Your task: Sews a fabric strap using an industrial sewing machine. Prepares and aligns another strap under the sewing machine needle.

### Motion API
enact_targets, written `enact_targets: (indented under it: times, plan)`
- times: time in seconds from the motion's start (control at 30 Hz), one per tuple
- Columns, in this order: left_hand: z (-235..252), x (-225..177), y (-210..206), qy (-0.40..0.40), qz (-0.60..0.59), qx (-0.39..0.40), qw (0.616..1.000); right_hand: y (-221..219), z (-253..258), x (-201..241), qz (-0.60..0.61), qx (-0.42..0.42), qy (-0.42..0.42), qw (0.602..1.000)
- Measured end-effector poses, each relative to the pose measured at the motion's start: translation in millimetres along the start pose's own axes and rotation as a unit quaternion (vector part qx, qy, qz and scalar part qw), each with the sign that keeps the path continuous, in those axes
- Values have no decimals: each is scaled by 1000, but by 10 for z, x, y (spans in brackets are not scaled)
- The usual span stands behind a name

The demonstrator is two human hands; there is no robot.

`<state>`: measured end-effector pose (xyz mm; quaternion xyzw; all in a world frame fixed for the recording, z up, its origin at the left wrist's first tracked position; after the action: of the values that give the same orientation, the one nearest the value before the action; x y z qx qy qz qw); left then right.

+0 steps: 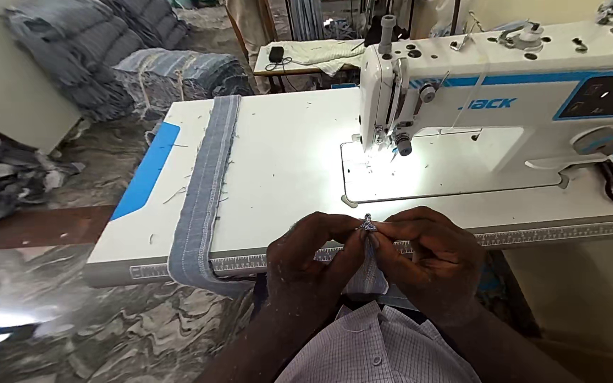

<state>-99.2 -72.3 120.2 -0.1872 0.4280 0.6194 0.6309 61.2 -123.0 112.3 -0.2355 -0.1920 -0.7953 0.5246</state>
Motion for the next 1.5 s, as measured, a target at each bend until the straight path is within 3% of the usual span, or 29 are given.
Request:
enact_targets:
  times: [0.13,0.2,0.3,0.37,0.47,0.53,0.63,0.67,0.77,0.87,0.97,1.07,1.13,1.3,1.5]
  plan:
    - [23,33,-22,42,-19,-26,999,-48,-51,103,-119,-5,34,992]
    - [31,19,-80,68,-41,8,997,-76,-78,160,-196,14,72,978]
    - [16,105,-168,125,-89,62,986,-125,-105,51,-207,78,79,972]
    - [39,295,-187,184,-146,44,971,-130,-100,-113,-141,96,35,985]
    - [79,510,-337,220,-201,27,954,73,-107,-482,-33,16,-89,995]
    - [134,621,-516,240,-175,69,952,158,-161,-788,-39,17,-198,979]
    - [315,916,-787,299,-63,206,929,261,-223,-1145,-81,65,-308,946]
    - [399,1064,-878,321,-55,232,917,302,-214,-1217,-122,93,-311,938]
    - [622,1569,-1163,367,-18,232,901,351,-116,-1246,-374,114,-187,901]
    - [836,1867,-1323,334,165,245,895,98,-257,-1571,-410,201,-198,867]
    - [942,1860,-1234,262,318,251,876,128,-147,-1852,-407,273,-115,864]
    - [742,1579,-1134,90,329,210,916,204,20,-2028,-346,335,-26,876]
    - [537,1496,-1182,28,347,229,909,231,71,-2052,-324,336,0,884]
    - [474,1504,-1231,-2,391,244,887,241,51,-2102,-320,342,-16,883]
    - [686,1636,-1324,34,424,231,875,147,237,-2324,-340,370,9,865]
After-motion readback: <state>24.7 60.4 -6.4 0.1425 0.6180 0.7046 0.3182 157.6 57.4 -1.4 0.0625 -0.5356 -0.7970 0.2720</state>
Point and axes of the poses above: each hand's wrist, its own z-axis towards the middle knuckle, its own y-axis out of the back of the hand, x = y × z, the point moved 9 cm from there along z, towards the middle knuckle, and after that the axes turned 8 degrees about y, right-handed, at the moved point
